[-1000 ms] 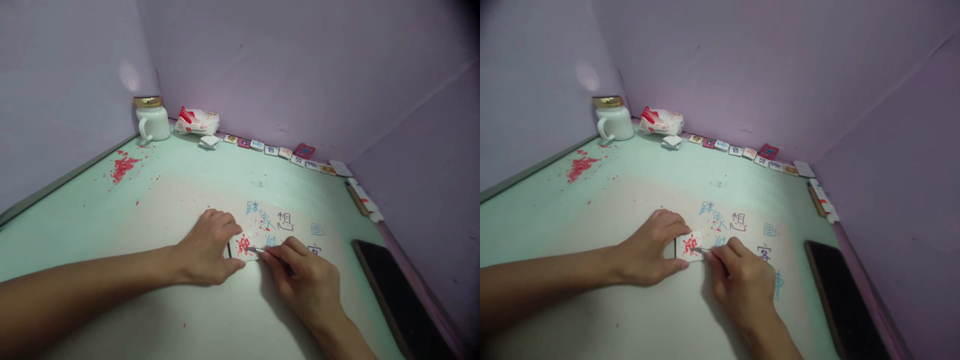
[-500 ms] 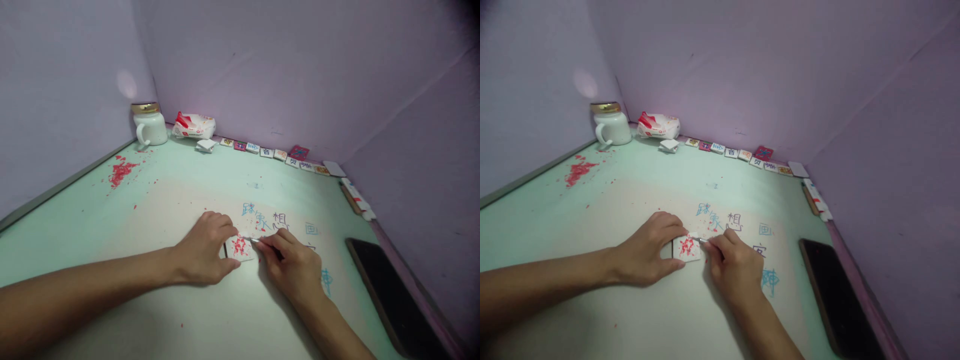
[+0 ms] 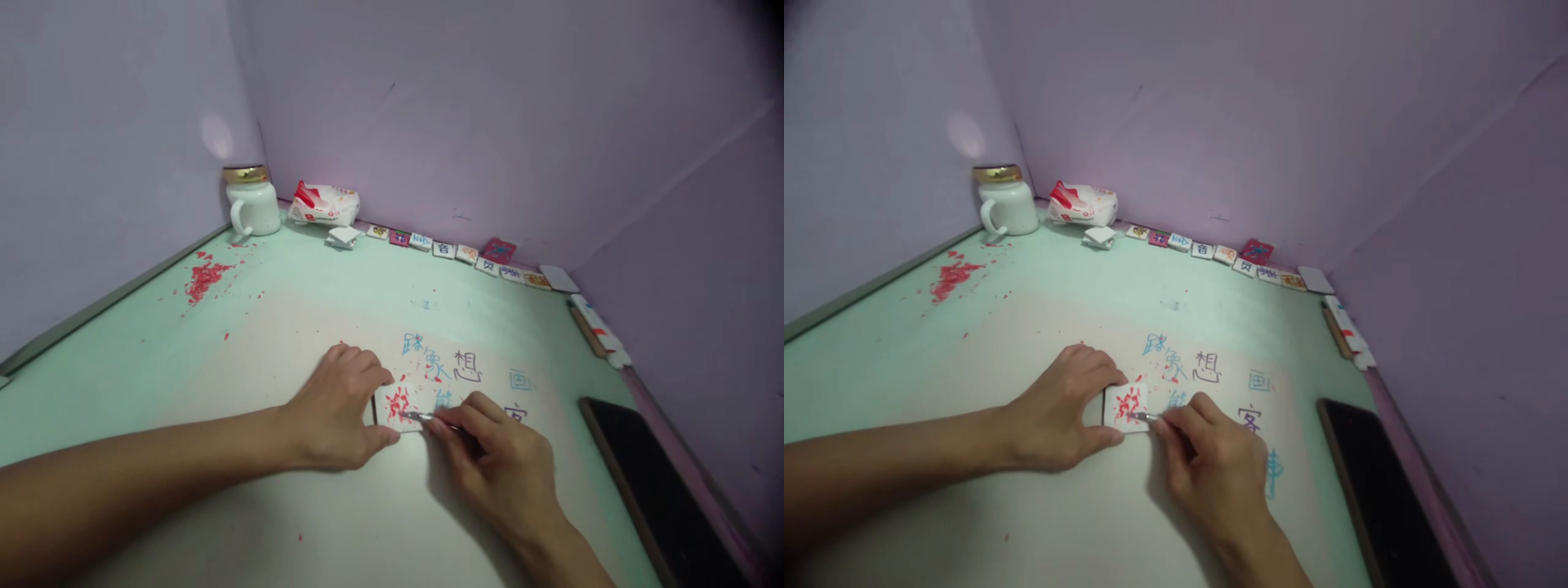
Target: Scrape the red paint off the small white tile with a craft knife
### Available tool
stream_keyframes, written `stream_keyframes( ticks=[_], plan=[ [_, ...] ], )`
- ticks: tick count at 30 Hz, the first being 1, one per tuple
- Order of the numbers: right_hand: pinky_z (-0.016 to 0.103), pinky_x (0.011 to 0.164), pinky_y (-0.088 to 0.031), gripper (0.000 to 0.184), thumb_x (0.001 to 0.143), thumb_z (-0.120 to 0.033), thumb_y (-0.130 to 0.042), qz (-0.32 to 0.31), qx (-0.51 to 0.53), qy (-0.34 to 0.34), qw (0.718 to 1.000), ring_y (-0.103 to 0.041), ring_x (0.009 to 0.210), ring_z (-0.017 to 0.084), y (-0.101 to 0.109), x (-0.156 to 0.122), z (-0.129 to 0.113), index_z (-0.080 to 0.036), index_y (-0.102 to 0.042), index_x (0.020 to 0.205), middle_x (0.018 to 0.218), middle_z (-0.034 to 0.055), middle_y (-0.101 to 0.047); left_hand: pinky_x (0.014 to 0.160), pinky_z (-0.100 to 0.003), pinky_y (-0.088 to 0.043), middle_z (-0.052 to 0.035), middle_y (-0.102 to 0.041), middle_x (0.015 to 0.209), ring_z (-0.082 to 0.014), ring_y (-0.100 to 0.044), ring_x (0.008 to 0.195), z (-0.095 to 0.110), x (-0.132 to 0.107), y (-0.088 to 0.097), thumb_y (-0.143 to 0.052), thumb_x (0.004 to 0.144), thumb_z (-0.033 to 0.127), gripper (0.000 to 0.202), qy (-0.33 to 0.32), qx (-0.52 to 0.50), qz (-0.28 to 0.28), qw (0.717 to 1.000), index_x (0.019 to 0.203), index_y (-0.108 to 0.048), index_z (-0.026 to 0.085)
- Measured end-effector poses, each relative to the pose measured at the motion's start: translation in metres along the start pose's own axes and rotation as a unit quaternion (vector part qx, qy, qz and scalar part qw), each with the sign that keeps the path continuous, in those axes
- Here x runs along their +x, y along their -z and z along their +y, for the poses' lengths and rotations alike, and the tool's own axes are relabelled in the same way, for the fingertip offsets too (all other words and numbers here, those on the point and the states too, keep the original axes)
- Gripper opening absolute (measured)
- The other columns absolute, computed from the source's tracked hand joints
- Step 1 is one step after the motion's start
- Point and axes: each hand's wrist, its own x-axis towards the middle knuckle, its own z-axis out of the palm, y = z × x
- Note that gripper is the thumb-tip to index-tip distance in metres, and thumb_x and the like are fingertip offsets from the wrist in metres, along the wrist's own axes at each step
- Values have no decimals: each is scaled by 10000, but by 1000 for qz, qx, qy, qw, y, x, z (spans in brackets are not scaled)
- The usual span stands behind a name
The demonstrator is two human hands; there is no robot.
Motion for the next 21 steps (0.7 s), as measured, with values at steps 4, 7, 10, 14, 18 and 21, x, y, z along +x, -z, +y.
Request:
stream_keyframes(
  ticks=[4,7,10,14,18,21],
  plan=[
    [232,438,-270,287,874,-383,-508,0,-48,10,999,-506,450,93,0,3,0,-228,-703,731,603,-23,-586,870,-470,-384,-96,-614,936,-270,-539,885,1,2,1,-757,638,341,421,-15,-9,-8,1000,979,-632,130],
    [236,443,-280,274,868,-386,-523,-3,-58,1,998,-526,469,100,-2,5,2,-231,-705,733,617,-21,-594,856,-463,-393,-99,-613,928,-264,-537,865,1,3,2,-749,640,312,373,-25,-17,-12,999,946,-638,130],
    [232,457,-302,255,859,-380,-545,-2,-47,-7,999,-539,487,102,-4,5,5,-230,-701,725,622,-22,-595,854,-458,-397,-97,-611,931,-261,-538,864,1,3,2,-743,642,300,354,-29,-19,-9,999,937,-638,136],
    [231,459,-291,261,857,-391,-559,10,-62,-11,998,-549,511,104,-10,8,9,-225,-699,712,638,-23,-604,855,-453,-396,-98,-610,920,-263,-542,865,1,3,3,-736,650,304,337,-26,-15,-12,999,924,-640,135],
    [231,442,-256,249,864,-379,-550,42,-113,-4,993,-546,519,96,-16,15,15,-230,-721,761,680,-23,-632,864,-454,-387,-101,-609,921,-268,-546,873,1,2,5,-737,642,302,337,-28,-16,-23,999,918,-648,130],
    [217,468,-309,253,857,-383,-554,77,-70,-41,994,-543,521,87,-15,17,17,-221,-719,753,693,-19,-640,870,-460,-379,-89,-606,916,-267,-541,875,1,1,4,-738,625,287,343,-27,-17,-22,999,929,-654,150]
  ],
)
